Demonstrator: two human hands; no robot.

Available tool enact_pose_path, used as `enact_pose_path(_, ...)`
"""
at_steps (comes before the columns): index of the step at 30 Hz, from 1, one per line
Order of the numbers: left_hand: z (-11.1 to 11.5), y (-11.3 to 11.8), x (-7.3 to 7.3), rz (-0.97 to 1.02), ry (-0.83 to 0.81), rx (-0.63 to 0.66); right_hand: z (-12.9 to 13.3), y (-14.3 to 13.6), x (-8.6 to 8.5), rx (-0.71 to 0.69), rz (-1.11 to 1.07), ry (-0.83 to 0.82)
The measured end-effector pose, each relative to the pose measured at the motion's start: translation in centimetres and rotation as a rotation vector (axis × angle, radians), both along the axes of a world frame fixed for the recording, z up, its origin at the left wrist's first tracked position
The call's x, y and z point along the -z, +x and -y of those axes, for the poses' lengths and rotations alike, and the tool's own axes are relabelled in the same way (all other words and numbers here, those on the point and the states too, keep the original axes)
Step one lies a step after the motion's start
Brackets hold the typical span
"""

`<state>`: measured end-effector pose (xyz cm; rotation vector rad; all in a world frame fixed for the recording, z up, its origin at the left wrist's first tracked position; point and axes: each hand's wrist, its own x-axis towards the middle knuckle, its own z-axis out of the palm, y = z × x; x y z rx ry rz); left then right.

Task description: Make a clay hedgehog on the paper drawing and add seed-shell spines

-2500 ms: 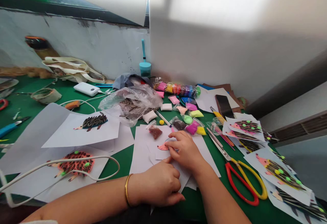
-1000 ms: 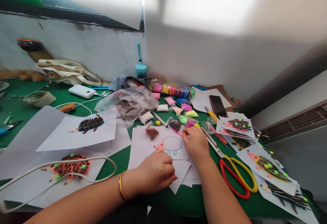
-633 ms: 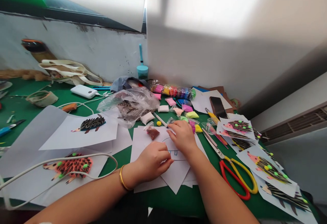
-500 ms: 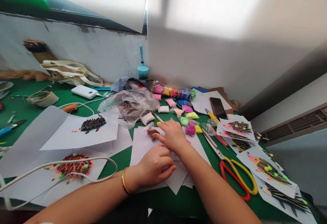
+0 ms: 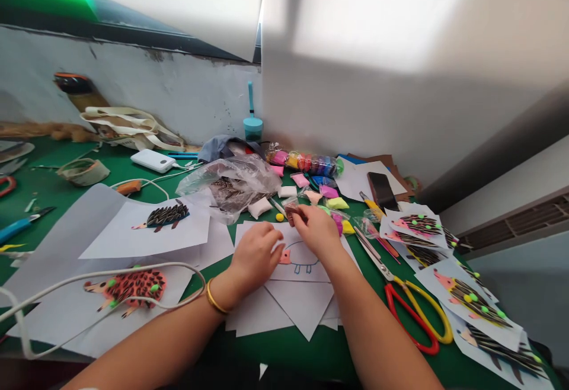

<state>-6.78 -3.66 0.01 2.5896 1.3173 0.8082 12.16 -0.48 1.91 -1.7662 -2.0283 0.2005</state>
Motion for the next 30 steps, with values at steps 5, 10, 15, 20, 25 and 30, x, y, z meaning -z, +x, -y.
enact_pose_path(5,-3.0,-1.8,0.7,-0.279,-0.129,-0.260,-0.9,-0.9,0.7,0.048,0.106,0.064)
enact_pose_path(10,-3.3,-2.0,0.7,-0.287,-0.180,-0.222,-2.7,-1.4,1.0,0.169,0.285,0.039)
enact_pose_path(15,-2.7,-1.3,0.3,0.058,-0.257,-0.159,-4.0,-1.1,0.9,0.123,0.287,0.018)
enact_pose_path(20,-2.8,-0.9,0.5,0.609,-0.534,-0.057,-2.2,-0.1,0.6,0.040,0.220,0.101)
enact_pose_path(25,-2.8,-0.6,0.0,1.044,-0.792,-0.049,2.9,3.1,1.5,-0.102,0.049,0.002)
enact_pose_path(30,-2.1,-0.1,-0.6,1.216,-0.984,-0.018,7.5,5.3,3.3,-0.171,0.102,-0.116)
